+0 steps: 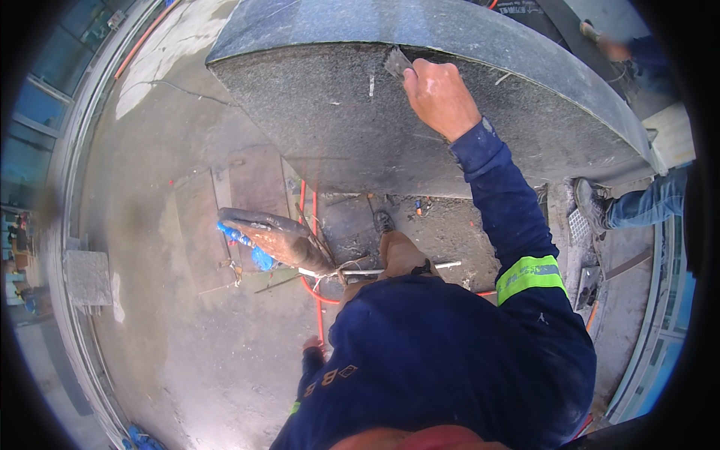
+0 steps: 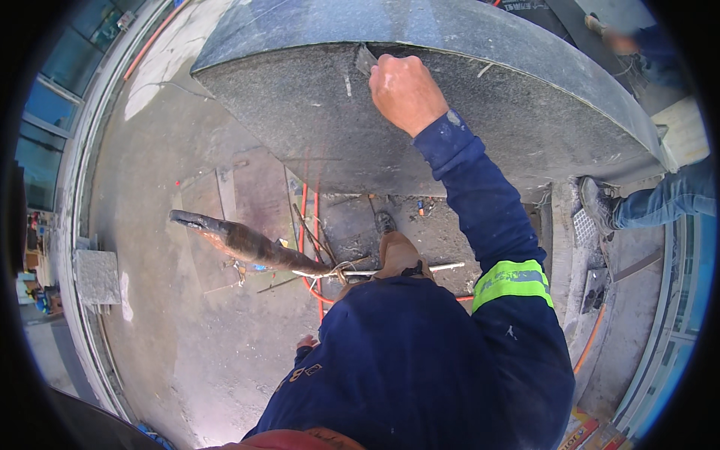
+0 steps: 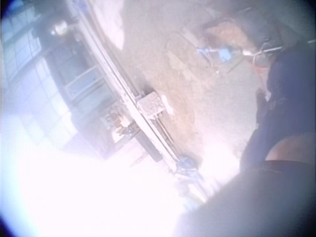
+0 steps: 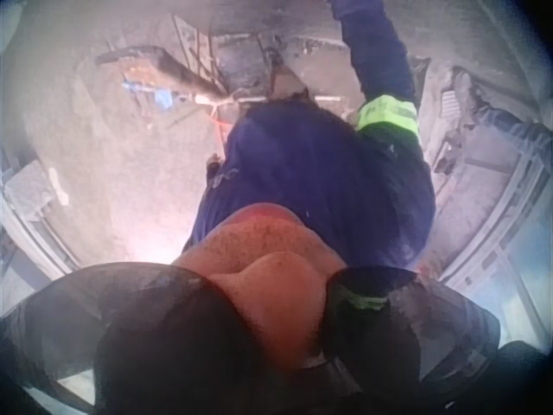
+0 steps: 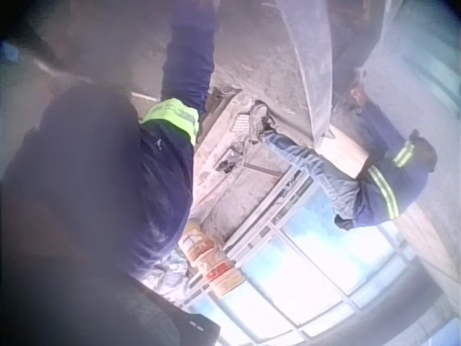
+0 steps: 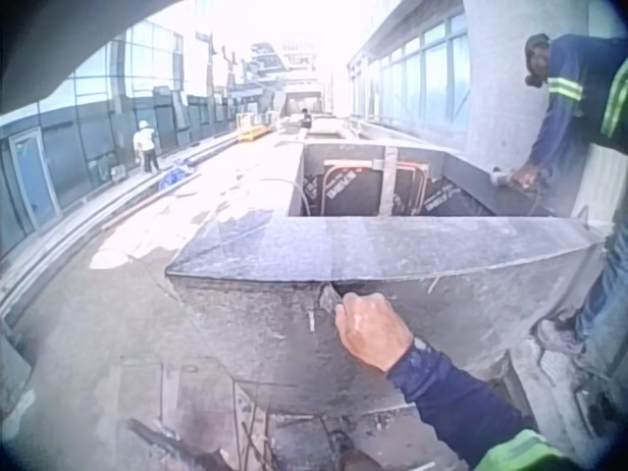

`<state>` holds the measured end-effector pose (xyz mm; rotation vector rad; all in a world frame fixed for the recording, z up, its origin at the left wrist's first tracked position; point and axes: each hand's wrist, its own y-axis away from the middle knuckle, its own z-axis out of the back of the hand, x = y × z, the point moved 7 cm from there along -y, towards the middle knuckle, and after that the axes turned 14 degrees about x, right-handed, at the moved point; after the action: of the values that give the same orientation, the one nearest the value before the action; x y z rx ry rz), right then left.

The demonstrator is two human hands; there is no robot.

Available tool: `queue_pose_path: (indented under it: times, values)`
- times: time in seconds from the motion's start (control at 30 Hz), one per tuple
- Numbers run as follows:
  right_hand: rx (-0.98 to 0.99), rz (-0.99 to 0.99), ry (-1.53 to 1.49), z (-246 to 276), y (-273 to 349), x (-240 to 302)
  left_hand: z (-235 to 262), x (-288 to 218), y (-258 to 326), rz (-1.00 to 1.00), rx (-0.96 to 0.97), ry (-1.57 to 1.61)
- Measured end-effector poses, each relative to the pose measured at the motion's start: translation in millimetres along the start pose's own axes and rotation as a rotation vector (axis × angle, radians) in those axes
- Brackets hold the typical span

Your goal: The person scoops mortar from a pile on the floor and applies it to a curved concrete surface using a trowel. The person repeatedly smooths the mortar along the edge of the structure.

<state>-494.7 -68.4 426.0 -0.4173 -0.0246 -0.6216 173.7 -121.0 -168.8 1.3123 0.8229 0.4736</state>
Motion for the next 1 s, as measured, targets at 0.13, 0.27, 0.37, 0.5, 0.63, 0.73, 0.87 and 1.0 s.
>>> queue_pose_path:
  times: [0.13, 0.27, 0.37, 0.5, 0.63, 0.73, 0.87, 1.0]
  values:
    - [-0.008, -0.035, -0.051, 4, 3, -11, 2, 0, -13, -0.086, 0.091, -0.187]
    - [-0.008, -0.038, -0.027, 10, 8, -15, 2, -5, -17, -0.088, 0.092, -0.2]
    - [-0.012, -0.054, -0.028, 13, 12, -22, 4, -7, -16, -0.085, 0.089, -0.2]
    - [-0.028, -0.025, 0.024, 18, 19, -30, 6, -12, -14, -0.082, 0.086, -0.199]
    - [-0.021, -0.062, 0.034, 22, 27, -41, 6, -14, -12, -0.083, 0.079, -0.18]
    - [-0.032, -0.073, 0.047, 26, 33, -49, 6, -17, -8, -0.082, 0.072, -0.148]
    - [-0.054, -0.116, 0.041, 33, 48, -61, -4, -22, 4, -0.011, 0.015, 0.045]
    - [-0.114, -0.306, -0.326, 35, 63, -56, -1, -15, -3, -0.016, 0.002, 0.024]
